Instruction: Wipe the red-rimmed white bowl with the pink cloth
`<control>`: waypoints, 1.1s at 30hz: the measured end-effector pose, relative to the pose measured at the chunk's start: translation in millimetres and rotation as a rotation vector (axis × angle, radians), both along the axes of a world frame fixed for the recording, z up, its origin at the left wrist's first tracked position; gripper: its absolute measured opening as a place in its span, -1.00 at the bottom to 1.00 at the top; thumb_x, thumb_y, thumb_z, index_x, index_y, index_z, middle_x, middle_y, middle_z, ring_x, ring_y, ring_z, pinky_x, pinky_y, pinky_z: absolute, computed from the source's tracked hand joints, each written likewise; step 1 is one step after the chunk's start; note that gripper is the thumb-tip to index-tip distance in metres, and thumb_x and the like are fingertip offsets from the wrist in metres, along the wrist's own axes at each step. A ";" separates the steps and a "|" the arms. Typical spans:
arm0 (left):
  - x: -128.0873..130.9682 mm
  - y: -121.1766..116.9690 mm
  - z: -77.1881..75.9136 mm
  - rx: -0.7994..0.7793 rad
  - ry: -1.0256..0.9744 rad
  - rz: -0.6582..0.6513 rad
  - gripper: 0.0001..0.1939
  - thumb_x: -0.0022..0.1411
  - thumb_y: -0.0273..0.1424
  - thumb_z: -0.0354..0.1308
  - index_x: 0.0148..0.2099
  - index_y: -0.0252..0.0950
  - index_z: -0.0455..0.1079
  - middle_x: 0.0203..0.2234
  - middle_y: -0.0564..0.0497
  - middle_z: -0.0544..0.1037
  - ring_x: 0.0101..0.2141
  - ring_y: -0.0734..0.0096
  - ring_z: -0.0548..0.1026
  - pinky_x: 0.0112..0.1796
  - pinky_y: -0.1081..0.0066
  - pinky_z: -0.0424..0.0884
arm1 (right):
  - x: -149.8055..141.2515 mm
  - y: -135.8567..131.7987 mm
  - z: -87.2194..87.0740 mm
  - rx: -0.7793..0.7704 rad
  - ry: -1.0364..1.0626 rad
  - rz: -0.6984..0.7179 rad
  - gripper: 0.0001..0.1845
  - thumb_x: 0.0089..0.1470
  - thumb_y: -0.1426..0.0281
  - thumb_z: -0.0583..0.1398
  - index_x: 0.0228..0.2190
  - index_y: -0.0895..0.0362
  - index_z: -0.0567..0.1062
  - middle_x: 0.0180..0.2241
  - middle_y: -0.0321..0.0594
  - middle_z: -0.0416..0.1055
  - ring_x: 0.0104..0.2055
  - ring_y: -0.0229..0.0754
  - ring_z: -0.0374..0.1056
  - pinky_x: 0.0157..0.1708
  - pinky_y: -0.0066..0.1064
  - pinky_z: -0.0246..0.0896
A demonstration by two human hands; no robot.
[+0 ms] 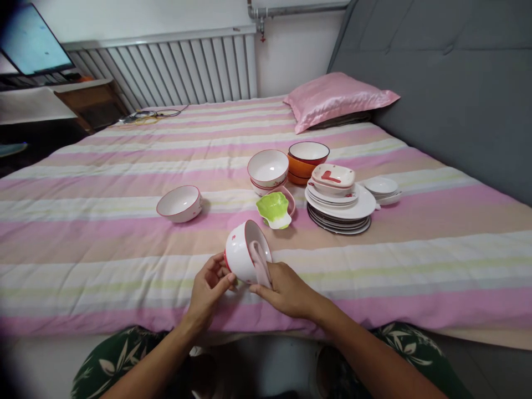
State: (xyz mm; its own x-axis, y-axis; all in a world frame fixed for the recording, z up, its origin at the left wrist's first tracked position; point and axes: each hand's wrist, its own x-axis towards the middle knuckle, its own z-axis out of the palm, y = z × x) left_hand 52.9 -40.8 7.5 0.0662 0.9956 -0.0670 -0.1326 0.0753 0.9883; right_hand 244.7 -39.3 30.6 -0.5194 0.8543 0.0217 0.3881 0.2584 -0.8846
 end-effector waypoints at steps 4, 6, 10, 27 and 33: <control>0.2 1.2 -0.3 -0.018 -0.022 0.018 -0.47 -0.06 -0.31 0.33 -0.04 -0.34 0.28 -0.43 0.06 0.41 -0.54 0.56 0.33 -0.54 0.52 0.30 | 7.0 7.5 -10.4 0.232 -0.235 0.054 -0.81 0.03 0.47 0.11 -0.28 0.22 0.47 -0.28 -0.07 0.49 -0.23 -0.06 0.38 -0.20 -0.29 0.23; 0.6 1.2 0.5 -0.024 -0.025 0.025 -0.47 -0.06 -0.31 0.33 -0.04 -0.34 0.28 -0.42 0.06 0.41 -0.55 0.57 0.33 -0.54 0.53 0.29 | 8.9 10.7 -14.4 0.328 -0.291 0.080 -0.76 -0.03 0.55 0.10 -0.28 0.22 0.47 -0.25 -0.04 0.49 -0.16 -0.04 0.37 -0.13 -0.27 0.21; 1.0 1.0 2.5 -0.020 -0.025 0.030 -0.50 -0.03 -0.31 0.31 -0.05 -0.35 0.29 -0.42 0.06 0.41 -0.56 0.58 0.33 -0.54 0.53 0.29 | 8.8 11.7 -20.0 0.403 -0.351 0.051 -0.79 -0.02 0.54 0.09 -0.32 0.21 0.47 -0.27 -0.06 0.50 -0.19 -0.05 0.38 -0.16 -0.29 0.21; 2.0 -1.5 4.2 -0.025 -0.048 0.015 -0.49 -0.03 -0.27 0.32 -0.06 -0.33 0.27 -0.41 0.03 0.41 -0.52 0.55 0.33 -0.55 0.54 0.31 | -11.0 -8.9 9.7 -0.146 0.420 -0.053 -0.69 0.11 0.33 0.14 -0.10 0.15 0.42 -0.18 -0.20 0.48 -0.15 -0.18 0.39 -0.12 -0.36 0.28; -0.5 1.2 3.5 -0.041 -0.080 0.043 -0.50 -0.02 -0.28 0.32 -0.04 -0.35 0.31 -0.40 0.03 0.43 -0.54 0.57 0.32 -0.54 0.54 0.29 | -1.5 -2.5 -2.4 0.124 -0.094 0.015 -0.78 0.05 0.39 0.15 -0.24 0.18 0.48 -0.28 -0.13 0.50 -0.26 -0.09 0.40 -0.21 -0.27 0.30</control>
State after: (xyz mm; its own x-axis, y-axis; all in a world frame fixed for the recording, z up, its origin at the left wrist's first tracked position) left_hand 52.4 -39.5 11.0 0.0306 0.9942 -0.1035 -0.2148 0.1077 0.9707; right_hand 243.2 -41.8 28.2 -0.5368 0.8402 0.0768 0.4631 0.3695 -0.8056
